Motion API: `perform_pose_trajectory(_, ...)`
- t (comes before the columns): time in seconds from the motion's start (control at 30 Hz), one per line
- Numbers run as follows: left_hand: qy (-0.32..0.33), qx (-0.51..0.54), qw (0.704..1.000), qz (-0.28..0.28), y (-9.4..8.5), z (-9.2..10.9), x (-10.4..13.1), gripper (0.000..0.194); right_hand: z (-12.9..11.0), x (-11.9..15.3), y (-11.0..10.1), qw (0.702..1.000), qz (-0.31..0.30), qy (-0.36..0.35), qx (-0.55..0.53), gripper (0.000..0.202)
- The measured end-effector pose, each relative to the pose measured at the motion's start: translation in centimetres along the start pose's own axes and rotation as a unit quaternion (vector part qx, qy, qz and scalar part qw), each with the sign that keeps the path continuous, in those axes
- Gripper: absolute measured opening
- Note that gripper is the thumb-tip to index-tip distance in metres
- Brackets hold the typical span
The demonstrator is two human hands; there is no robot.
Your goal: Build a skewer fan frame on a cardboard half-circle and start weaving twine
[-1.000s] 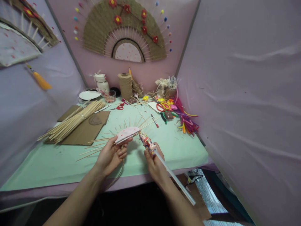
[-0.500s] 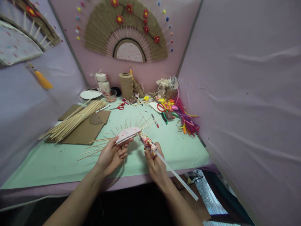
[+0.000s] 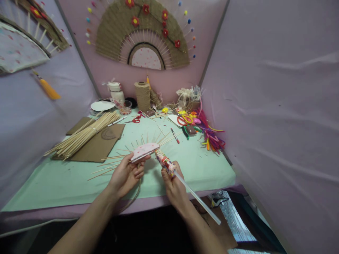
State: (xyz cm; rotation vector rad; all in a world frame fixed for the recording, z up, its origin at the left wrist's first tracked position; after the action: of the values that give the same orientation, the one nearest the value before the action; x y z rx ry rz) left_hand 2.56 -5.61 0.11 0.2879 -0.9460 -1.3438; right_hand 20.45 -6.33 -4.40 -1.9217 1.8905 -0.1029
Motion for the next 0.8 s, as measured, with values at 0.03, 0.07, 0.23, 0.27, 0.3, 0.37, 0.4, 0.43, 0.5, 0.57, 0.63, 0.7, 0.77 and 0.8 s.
perform_pose_trajectory(0.03,0.001,0.001,1.000,-0.001,0.0,0.0,0.0,0.028,0.0,0.0,0.0,1.000,0.000,-0.001,-0.001,0.041)
perform_pose_trajectory(0.07,0.001,0.001,1.000,-0.001,0.0,0.0,0.0,0.028,0.1,0.0,0.1,1.000,-0.001,-0.003,-0.002,0.040)
perform_pose_trajectory(0.23,0.000,0.000,1.000,-0.001,0.0,-0.1,0.0,0.029,0.5,0.2,0.4,1.000,-0.015,-0.002,-0.016,0.033)
perform_pose_trajectory(0.27,-0.001,-0.002,1.000,-0.001,0.0,-0.1,-0.1,0.030,0.6,0.3,0.5,1.000,-0.019,-0.001,-0.019,0.032)
perform_pose_trajectory(0.3,0.000,-0.004,1.000,-0.002,0.0,-0.1,-0.1,0.030,0.6,0.3,0.5,0.999,-0.022,-0.001,-0.023,0.031)
perform_pose_trajectory(0.37,0.004,-0.006,1.000,-0.009,-0.1,-0.1,-0.1,0.030,0.6,0.4,0.6,0.999,-0.028,-0.002,-0.027,0.031)
perform_pose_trajectory(0.4,0.006,-0.007,1.000,-0.013,-0.1,-0.1,-0.2,0.029,0.6,0.4,0.7,0.999,-0.031,-0.002,-0.029,0.030)
perform_pose_trajectory(0.43,0.008,-0.007,1.000,-0.017,-0.2,-0.2,-0.2,0.029,0.5,0.4,0.7,0.999,-0.033,-0.002,-0.030,0.030)
perform_pose_trajectory(0.5,0.012,-0.006,1.000,-0.021,-0.3,-0.2,-0.3,0.028,0.3,0.4,0.7,0.999,-0.034,-0.004,-0.031,0.029)
perform_pose_trajectory(0.57,0.016,-0.006,1.000,-0.026,-0.4,-0.3,-0.4,0.028,0.0,0.4,0.7,0.999,-0.035,-0.011,-0.028,0.029)
perform_pose_trajectory(0.63,0.023,-0.009,0.999,-0.030,-0.4,-0.3,-0.4,0.027,-0.3,0.4,0.7,0.999,-0.032,-0.020,-0.022,0.030)
perform_pose_trajectory(0.7,0.027,-0.011,0.999,-0.030,-0.3,-0.3,-0.3,0.026,-0.5,0.4,0.7,0.999,-0.033,-0.023,-0.019,0.031)
perform_pose_trajectory(0.77,0.029,-0.013,0.999,-0.024,-0.2,-0.2,-0.3,0.025,-0.7,0.5,0.7,0.999,-0.038,-0.022,-0.020,0.031)
perform_pose_trajectory(0.8,0.030,-0.014,0.999,-0.020,-0.1,-0.2,-0.2,0.025,-0.8,0.5,0.8,0.999,-0.042,-0.022,-0.019,0.031)
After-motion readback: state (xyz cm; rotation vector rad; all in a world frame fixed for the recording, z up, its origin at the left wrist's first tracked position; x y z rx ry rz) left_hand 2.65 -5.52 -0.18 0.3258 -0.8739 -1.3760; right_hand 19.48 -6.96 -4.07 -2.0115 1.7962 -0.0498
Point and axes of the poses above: each hand's wrist, its own x-axis away from the middle knuckle, its own y-axis out of the palm, z = x × y, the point moved 2 cm from there along -x, towards the middle knuckle
